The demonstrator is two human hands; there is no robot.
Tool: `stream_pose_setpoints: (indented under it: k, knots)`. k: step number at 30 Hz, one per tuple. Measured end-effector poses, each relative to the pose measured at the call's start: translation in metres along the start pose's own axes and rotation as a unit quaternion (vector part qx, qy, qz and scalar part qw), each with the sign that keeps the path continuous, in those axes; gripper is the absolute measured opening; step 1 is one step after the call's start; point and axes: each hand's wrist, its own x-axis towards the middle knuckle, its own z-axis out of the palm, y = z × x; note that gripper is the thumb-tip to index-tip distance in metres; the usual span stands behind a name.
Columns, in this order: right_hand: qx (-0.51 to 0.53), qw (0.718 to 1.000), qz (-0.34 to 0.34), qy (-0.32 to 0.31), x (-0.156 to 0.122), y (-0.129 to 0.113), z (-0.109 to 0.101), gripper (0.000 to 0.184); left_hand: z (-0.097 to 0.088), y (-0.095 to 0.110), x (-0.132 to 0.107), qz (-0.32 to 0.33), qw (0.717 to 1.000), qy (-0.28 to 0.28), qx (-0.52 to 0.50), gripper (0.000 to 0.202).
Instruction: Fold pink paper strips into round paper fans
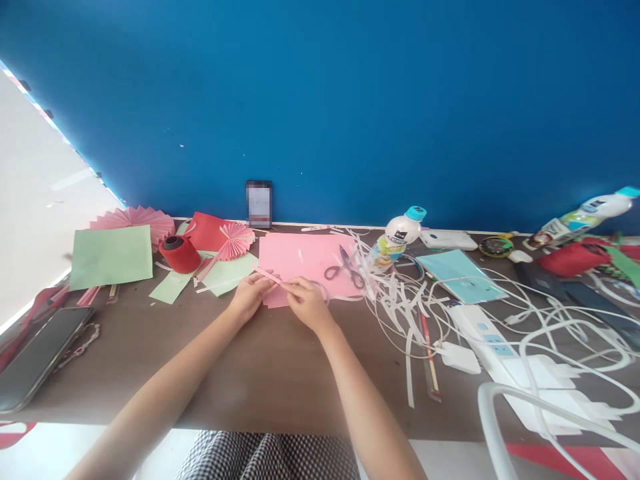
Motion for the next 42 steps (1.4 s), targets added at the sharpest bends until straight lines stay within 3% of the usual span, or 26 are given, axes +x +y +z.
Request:
stream_pose_setpoints:
  k: [5,10,14,20,25,33,42]
  knots:
    - [-0.057,0.996,-0.065,-0.031,-0.001,0.003,-0.001,0.031,-0.003,0.004,0.001,-0.014,1.0,-0.015,0.001,0.03]
    - [-0.071,0.995,-0.064,-0.002,-0.002,-0.001,0.0,0.031,-0.002,0.007,0.0,-0.024,0.998,-0.059,-0.006,0.02]
    - [-0.049,0.998,-0.048,-0.003,-0.003,-0.004,0.0,0.032,-0.002,0.003,0.001,-0.014,0.999,-0.028,0.042,0.021]
    - [0.068,0.995,0.07,0.026,0.001,-0.009,0.003,0.026,-0.002,0.003,0.004,0.002,1.0,-0.004,0.03,0.02]
    - [0.217,0.952,0.206,0.06,0.003,-0.018,0.007,0.029,-0.001,0.0,0.003,0.032,0.999,0.03,-0.007,0.019]
    - [0.347,0.893,0.273,0.09,0.0,-0.012,0.013,0.031,-0.002,-0.002,0.004,0.067,0.993,0.094,-0.037,0.018]
    - [0.348,0.874,0.316,0.123,0.0,-0.011,0.011,0.025,0.0,-0.001,0.004,0.065,0.992,0.097,-0.045,0.017]
